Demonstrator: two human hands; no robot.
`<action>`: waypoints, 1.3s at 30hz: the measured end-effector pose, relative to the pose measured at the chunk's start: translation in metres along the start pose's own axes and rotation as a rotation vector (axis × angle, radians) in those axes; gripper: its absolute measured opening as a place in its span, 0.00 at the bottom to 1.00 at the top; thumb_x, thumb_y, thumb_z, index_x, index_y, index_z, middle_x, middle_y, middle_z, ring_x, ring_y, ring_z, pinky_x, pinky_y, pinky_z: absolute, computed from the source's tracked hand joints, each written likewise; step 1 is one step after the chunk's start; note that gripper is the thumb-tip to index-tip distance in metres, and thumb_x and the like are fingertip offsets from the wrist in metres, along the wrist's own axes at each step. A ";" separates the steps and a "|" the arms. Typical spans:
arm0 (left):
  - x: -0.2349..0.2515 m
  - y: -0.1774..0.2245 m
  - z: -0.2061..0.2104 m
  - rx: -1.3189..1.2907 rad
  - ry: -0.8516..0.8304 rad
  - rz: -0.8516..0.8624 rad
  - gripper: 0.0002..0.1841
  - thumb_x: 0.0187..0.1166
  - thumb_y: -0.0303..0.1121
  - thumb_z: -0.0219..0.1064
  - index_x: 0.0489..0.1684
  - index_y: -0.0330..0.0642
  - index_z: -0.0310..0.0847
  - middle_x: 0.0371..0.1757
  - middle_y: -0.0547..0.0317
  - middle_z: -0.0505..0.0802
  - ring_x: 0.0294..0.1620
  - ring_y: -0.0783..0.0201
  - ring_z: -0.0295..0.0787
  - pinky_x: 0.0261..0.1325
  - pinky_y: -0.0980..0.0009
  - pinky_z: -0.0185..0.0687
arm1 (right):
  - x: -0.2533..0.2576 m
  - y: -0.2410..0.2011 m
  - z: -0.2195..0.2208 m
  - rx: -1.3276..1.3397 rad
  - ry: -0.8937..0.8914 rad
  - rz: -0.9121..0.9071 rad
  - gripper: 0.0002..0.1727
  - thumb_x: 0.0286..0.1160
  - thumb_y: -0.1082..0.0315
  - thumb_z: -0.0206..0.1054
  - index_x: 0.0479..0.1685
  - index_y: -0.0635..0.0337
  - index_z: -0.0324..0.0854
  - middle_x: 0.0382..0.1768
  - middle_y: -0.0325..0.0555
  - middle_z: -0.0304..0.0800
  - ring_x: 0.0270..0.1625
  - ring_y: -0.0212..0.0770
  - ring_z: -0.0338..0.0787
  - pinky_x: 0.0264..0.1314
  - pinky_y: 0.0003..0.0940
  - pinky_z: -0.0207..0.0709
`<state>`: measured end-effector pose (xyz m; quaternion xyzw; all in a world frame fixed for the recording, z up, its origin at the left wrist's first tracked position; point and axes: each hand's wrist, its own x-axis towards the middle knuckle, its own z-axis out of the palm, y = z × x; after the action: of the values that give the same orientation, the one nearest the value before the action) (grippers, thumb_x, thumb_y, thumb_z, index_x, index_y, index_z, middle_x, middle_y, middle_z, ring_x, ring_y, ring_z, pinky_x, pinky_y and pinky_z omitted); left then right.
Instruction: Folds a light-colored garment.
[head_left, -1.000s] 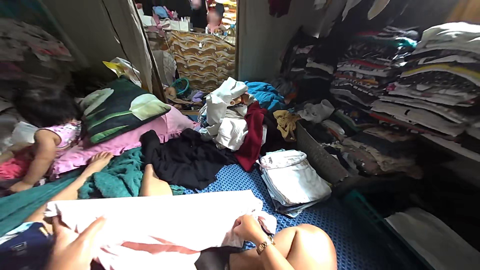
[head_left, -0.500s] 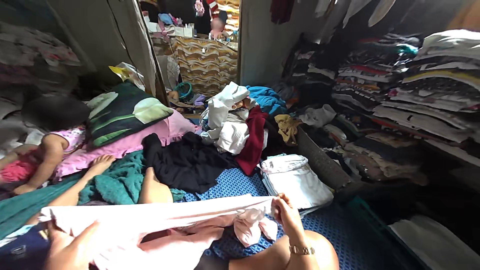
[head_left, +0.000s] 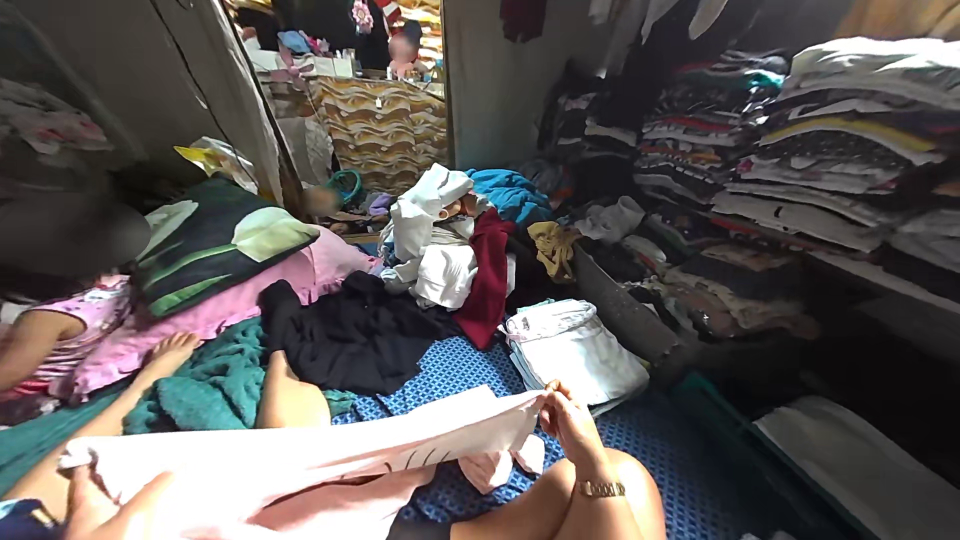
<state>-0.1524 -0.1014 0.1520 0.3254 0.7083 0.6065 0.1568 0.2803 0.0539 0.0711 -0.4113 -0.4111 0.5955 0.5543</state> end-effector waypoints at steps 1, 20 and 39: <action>0.000 0.000 0.000 -0.001 -0.002 -0.001 0.50 0.73 0.19 0.61 0.94 0.33 0.25 0.94 0.36 0.48 0.91 0.62 0.53 0.89 0.72 0.53 | 0.000 0.000 0.001 -0.022 -0.005 0.010 0.12 0.85 0.75 0.45 0.35 0.57 0.70 0.13 0.34 0.79 0.10 0.25 0.74 0.13 0.19 0.69; -0.002 0.002 0.003 -0.007 -0.008 -0.006 0.49 0.74 0.20 0.61 0.95 0.34 0.28 0.93 0.36 0.52 0.89 0.64 0.57 0.87 0.72 0.56 | -0.002 0.003 -0.014 0.033 -0.307 -0.028 0.13 0.63 0.80 0.66 0.43 0.63 0.92 0.36 0.41 0.95 0.28 0.27 0.88 0.33 0.23 0.82; 0.009 -0.037 0.015 -0.008 -0.073 -0.124 0.33 0.72 0.17 0.59 0.84 0.28 0.61 0.78 0.33 0.77 0.76 0.52 0.76 0.76 0.55 0.72 | -0.003 -0.007 -0.013 -0.186 0.142 -0.239 0.16 0.59 0.87 0.62 0.47 0.72 0.88 0.41 0.40 0.97 0.44 0.26 0.93 0.51 0.21 0.86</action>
<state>-0.1597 -0.0860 0.1143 0.3021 0.7185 0.5862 0.2211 0.2949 0.0519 0.0732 -0.4501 -0.4702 0.4539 0.6085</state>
